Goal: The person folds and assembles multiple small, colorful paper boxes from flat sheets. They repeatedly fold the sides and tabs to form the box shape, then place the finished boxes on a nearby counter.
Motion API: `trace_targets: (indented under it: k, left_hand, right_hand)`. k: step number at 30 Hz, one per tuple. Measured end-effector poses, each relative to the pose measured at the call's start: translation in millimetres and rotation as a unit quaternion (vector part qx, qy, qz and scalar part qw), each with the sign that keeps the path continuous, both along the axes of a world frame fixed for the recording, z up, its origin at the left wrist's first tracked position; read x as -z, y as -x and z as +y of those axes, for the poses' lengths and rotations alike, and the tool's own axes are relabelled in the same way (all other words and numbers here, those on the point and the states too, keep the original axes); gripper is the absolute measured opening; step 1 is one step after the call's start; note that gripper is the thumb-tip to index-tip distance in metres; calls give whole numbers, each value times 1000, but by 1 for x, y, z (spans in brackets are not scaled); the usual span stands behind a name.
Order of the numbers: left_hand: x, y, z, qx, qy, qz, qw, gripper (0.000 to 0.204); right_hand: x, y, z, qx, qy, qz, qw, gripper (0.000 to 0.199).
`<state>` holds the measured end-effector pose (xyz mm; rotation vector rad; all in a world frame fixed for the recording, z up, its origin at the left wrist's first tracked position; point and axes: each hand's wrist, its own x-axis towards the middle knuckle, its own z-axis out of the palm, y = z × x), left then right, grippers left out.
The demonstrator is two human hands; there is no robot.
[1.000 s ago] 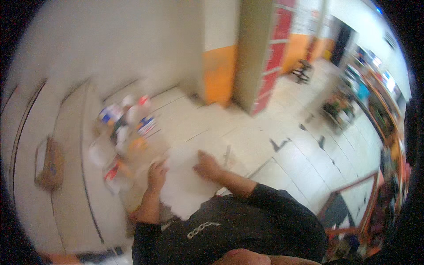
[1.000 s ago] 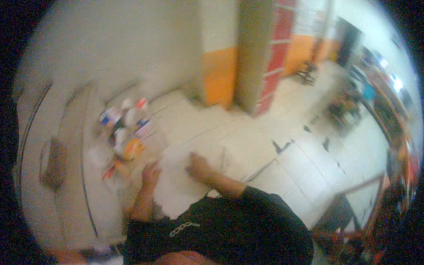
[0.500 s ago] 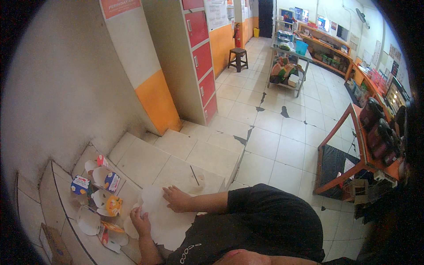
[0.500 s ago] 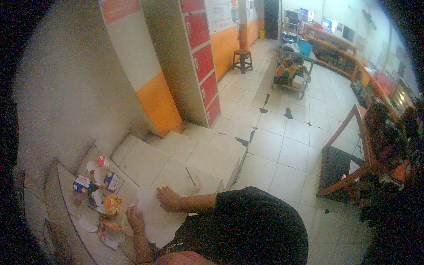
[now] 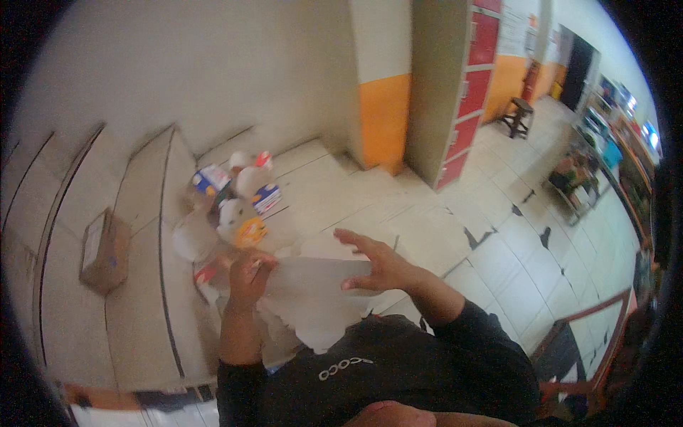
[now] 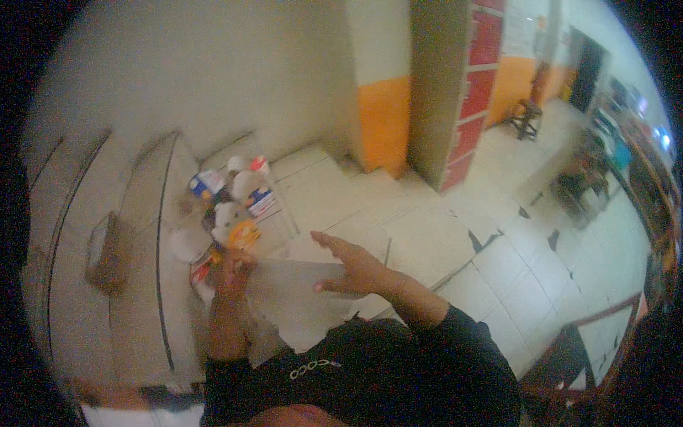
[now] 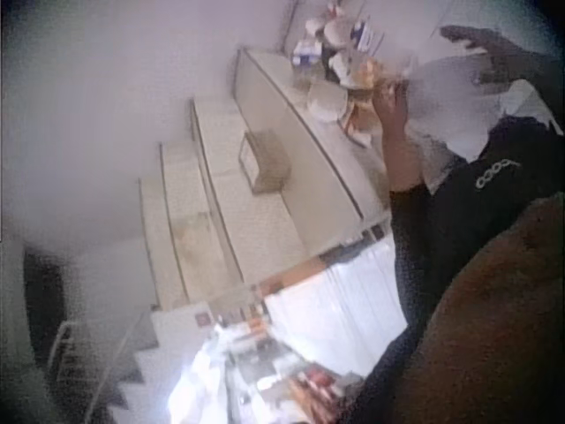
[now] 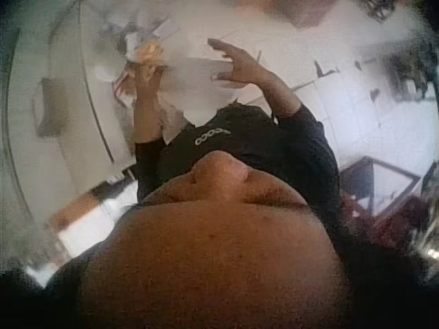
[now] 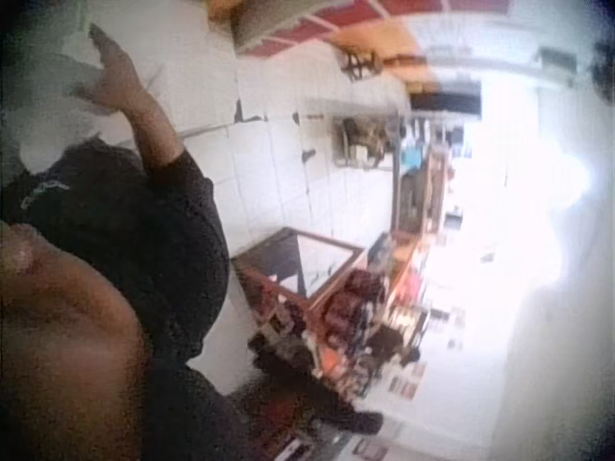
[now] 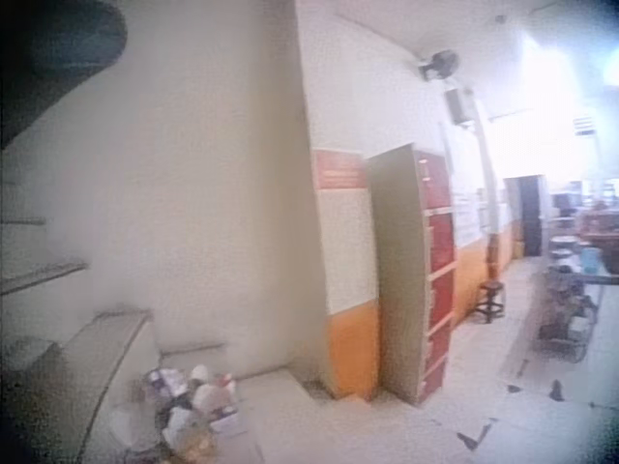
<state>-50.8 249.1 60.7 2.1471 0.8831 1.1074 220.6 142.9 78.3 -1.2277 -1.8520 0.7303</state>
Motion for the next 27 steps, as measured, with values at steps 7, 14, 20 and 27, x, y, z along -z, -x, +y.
trace_targets:
  k: [7, 14, 20, 27]
  left_hand:
    - [-54, -23, -53, -28, 2, -407, 913, 56]
    - [-61, -21, -72, 242, 359, -389, 813, 59]
    - [-49, -14, -79, 236, 446, -224, 834, 48]
    - [-47, -5, -74, 252, 428, -92, 863, 34]
  right_hand:
    - [-10, 38, -4, 152, -225, -23, 962, 50]
    - [0, 47, -1, -74, -285, -152, 943, 60]
    - [-17, 38, 5, -79, -275, -32, 958, 69]
    - [-38, 45, 1, -101, -217, -54, 969, 68]
